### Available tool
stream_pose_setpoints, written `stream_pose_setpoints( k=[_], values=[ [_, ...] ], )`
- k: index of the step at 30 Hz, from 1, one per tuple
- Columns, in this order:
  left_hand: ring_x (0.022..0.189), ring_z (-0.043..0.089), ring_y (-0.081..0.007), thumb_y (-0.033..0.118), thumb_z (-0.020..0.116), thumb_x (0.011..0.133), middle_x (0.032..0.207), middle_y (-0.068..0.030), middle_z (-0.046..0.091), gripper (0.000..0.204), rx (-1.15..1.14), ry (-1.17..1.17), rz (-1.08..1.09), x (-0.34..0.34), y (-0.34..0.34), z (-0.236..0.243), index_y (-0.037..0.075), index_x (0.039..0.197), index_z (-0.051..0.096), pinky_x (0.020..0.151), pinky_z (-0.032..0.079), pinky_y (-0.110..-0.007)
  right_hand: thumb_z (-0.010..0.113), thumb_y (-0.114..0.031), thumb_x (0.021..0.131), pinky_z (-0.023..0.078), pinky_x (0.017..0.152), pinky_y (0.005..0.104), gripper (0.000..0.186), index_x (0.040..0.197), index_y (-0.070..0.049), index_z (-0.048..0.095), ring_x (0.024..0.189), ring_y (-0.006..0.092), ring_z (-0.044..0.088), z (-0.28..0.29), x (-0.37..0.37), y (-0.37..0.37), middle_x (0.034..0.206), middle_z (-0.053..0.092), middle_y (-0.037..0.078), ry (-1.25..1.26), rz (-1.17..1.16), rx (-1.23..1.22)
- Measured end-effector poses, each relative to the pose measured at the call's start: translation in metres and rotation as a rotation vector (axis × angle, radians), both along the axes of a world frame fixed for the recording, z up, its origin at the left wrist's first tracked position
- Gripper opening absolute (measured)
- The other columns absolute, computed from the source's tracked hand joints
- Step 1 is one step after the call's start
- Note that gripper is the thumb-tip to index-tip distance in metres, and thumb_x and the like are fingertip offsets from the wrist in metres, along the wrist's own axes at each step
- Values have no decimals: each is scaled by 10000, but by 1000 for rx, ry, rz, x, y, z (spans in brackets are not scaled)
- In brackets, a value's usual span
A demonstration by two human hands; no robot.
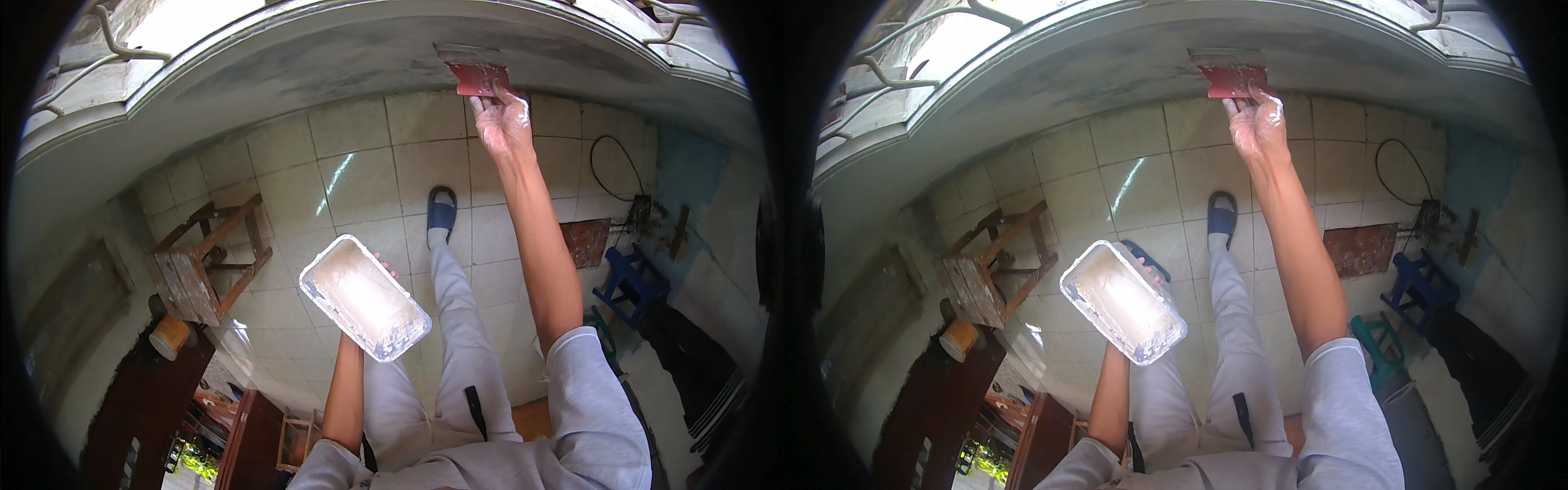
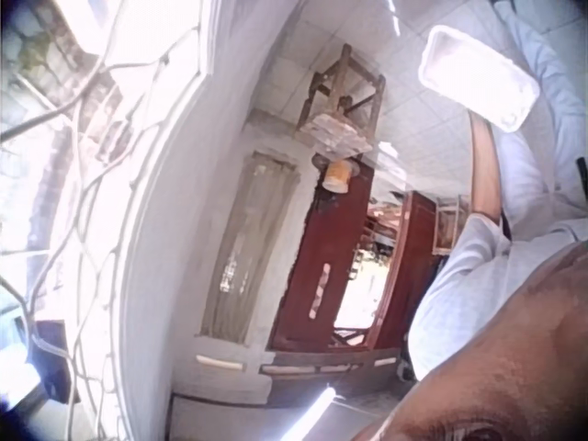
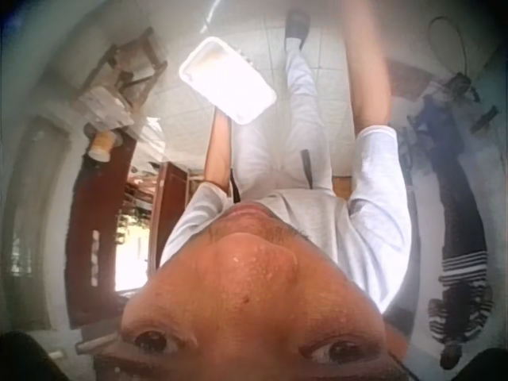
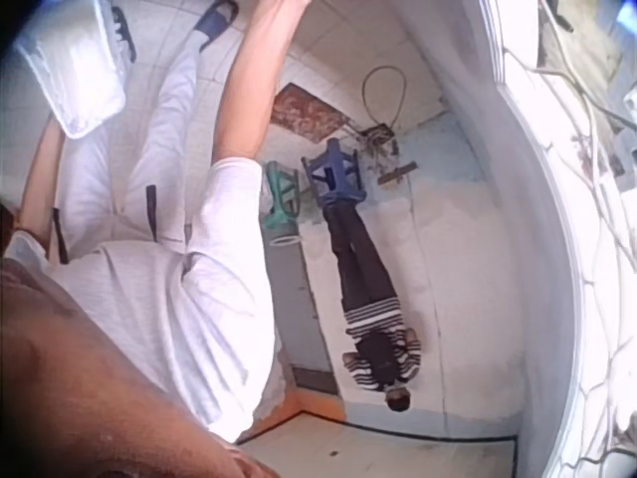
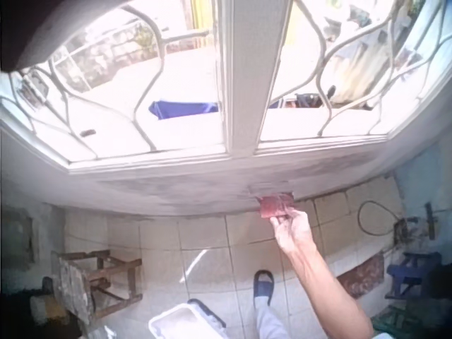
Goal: The person applies plaster to a wall using a spatula, dipping it into a container of white plaster material and smoothing it over the surface above a window.
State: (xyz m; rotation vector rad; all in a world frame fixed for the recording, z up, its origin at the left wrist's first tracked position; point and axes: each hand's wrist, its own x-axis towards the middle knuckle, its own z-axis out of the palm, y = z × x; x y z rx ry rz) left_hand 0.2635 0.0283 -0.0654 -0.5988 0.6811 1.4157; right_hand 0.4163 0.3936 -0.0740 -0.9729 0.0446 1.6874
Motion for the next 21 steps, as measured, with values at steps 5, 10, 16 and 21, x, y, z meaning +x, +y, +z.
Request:
stream_pose_setpoints(
  k=[5,10,16,21],
  values=[
    [1080,585,-312,517,475,981,1180,-155,613,664,21,28,-5,-3,-4,3,-10,1384,451,1037,439,-454,567,-58,962,307,1192,515,410,1341,10,427,1369,321,410,-40,14,-45,1440,442,150,-126,57,28],
    [1084,587,-315,546,471,978,1192,-160,609,699,12,50,8,-1,-4,-1,-8,1401,432,1066,424,-463,478,-99,1017,387,1133,509,287,1302,-61,467,1281,297,482,-149,-12,-25,1344,504,138,-135,9,-271],
    [1169,572,-347,560,466,976,1251,-178,597,726,-13,13,45,-3,-15,-10,-7,1425,397,1122,383,-489,376,-28,1012,450,1077,528,267,1264,-8,462,1186,341,554,-178,-31,19,1275,539,184,-151,130,-95],
    [1173,576,-363,543,474,980,1268,-182,592,712,67,31,-9,-7,-13,-9,1,1434,393,1115,394,-494,350,24,978,457,1103,550,277,1194,191,396,1154,476,558,-102,-5,73,1219,502,366,-91,56,4]
  ],
)
